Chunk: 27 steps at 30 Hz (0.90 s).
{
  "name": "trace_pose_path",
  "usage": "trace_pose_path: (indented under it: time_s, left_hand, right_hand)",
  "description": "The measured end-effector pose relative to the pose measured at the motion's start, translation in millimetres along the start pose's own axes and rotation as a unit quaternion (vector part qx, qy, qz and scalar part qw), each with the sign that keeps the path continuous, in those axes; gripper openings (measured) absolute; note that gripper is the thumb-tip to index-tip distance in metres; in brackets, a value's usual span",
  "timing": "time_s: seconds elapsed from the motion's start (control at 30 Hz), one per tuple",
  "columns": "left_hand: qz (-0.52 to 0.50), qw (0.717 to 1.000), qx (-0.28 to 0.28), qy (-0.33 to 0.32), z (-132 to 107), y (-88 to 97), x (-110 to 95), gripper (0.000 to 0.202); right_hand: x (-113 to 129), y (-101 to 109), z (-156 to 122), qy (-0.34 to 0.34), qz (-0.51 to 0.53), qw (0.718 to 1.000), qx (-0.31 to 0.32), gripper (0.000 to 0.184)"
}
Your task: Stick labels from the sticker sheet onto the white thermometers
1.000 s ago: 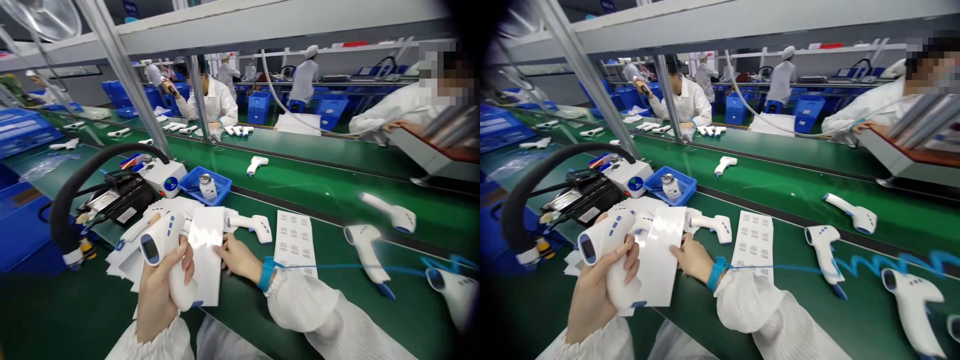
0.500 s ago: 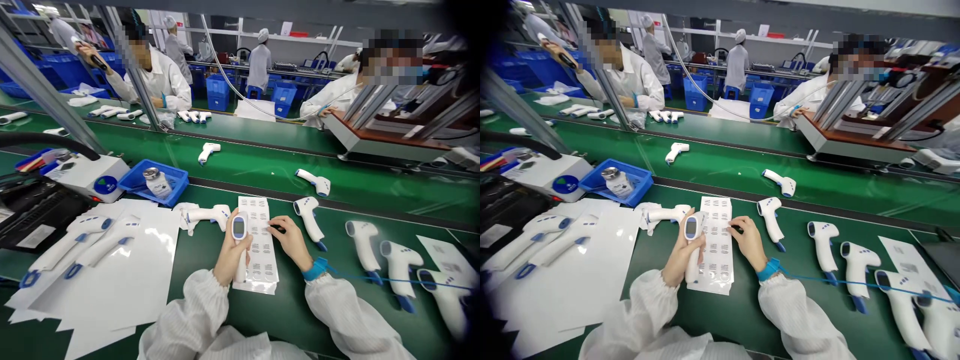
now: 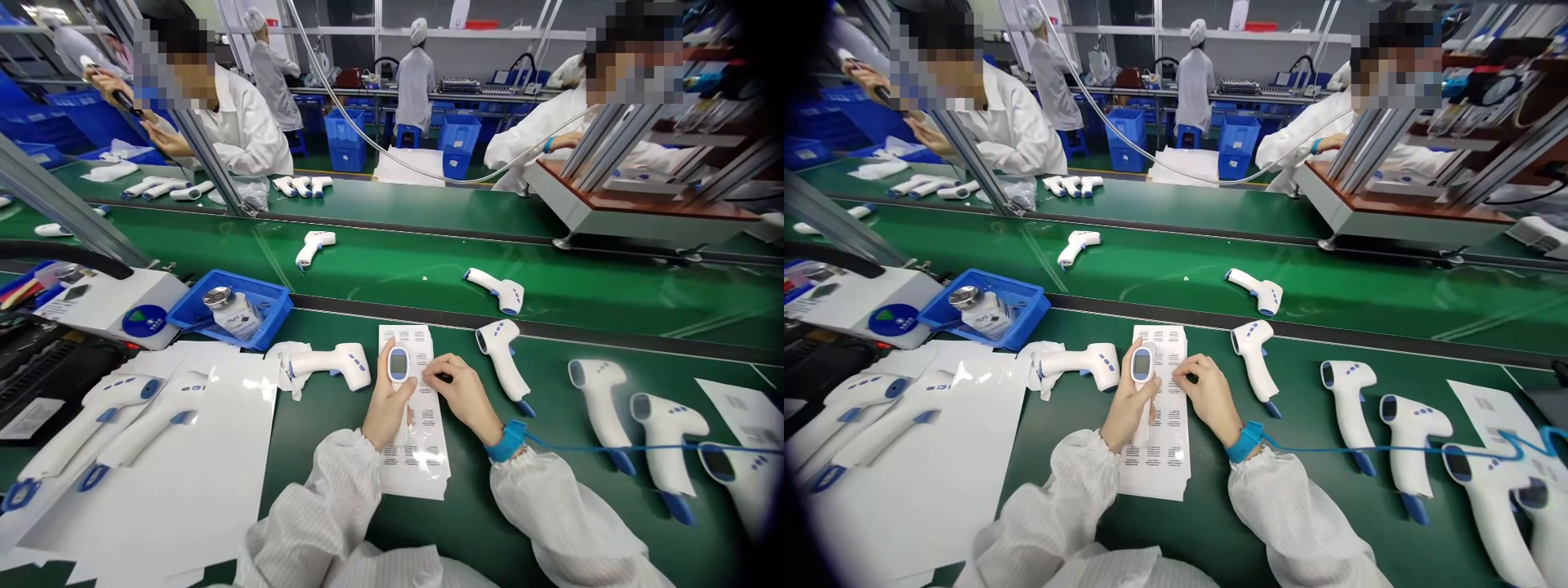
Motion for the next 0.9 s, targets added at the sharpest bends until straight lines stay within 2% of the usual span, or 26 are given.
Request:
trace_pose_path:
  time_s: [0.1, 0.23, 0.3, 0.37, 0.4, 0.47, 0.53, 0.6, 0.73, 0.9]
  left_hand:
    - [-0.001, 1.000, 0.011, 0.002, 0, -0.3, 1, 0.081]
    - [0.005, 1.000, 0.005, 0.001, 2, 3.2, 7, 0.077]
    - [0.023, 1.000, -0.003, -0.018, 3, 4.6, 8, 0.073]
    - [0.054, 0.997, -0.009, -0.060, 3, 4.8, 5, 0.067]
    - [0.068, 0.994, -0.009, -0.080, 2, 4.3, 3, 0.065]
    - [0.082, 0.993, 0.002, -0.088, 2, 2.1, 3, 0.065]
    - [0.080, 0.995, 0.017, -0.063, 1, 0.3, 6, 0.070]
    - [0.073, 0.996, 0.026, -0.035, 0, -0.4, 11, 0.074]
    - [0.051, 0.997, 0.048, -0.016, -1, -2.3, 14, 0.073]
    - [0.045, 0.998, 0.047, -0.016, -1, -2.9, 12, 0.074]
  right_hand:
    - [8, 0, 6, 0.014, -0.049, 0.998, 0.028, 0.011]
    - [45, -1, -14, 0.144, -0.155, 0.973, 0.091, 0.013]
    - [64, -2, -32, 0.175, -0.120, 0.963, 0.165, 0.013]
    - [77, 1, -43, 0.149, -0.037, 0.961, 0.231, 0.014]
    - [82, 5, -43, 0.131, 0.002, 0.961, 0.241, 0.013]
    - [89, 16, -33, 0.116, 0.039, 0.972, 0.199, 0.012]
    - [91, 27, -13, 0.119, 0.030, 0.986, 0.115, 0.010]
    - [87, 30, 6, 0.111, 0.028, 0.991, 0.069, 0.009]
    - [78, 22, 29, 0.080, 0.070, 0.991, 0.081, 0.009]
    - [78, 18, 32, 0.063, 0.082, 0.992, 0.073, 0.008]
Point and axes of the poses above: each hand's wrist, its own z-axis towards the middle knuckle, its own y-axis out of the back of the hand, x = y × z, the point moved 6 cm from there along z, towards the middle knuckle, and after that the axes turned 3 degrees about y, right-handed, at the moved point
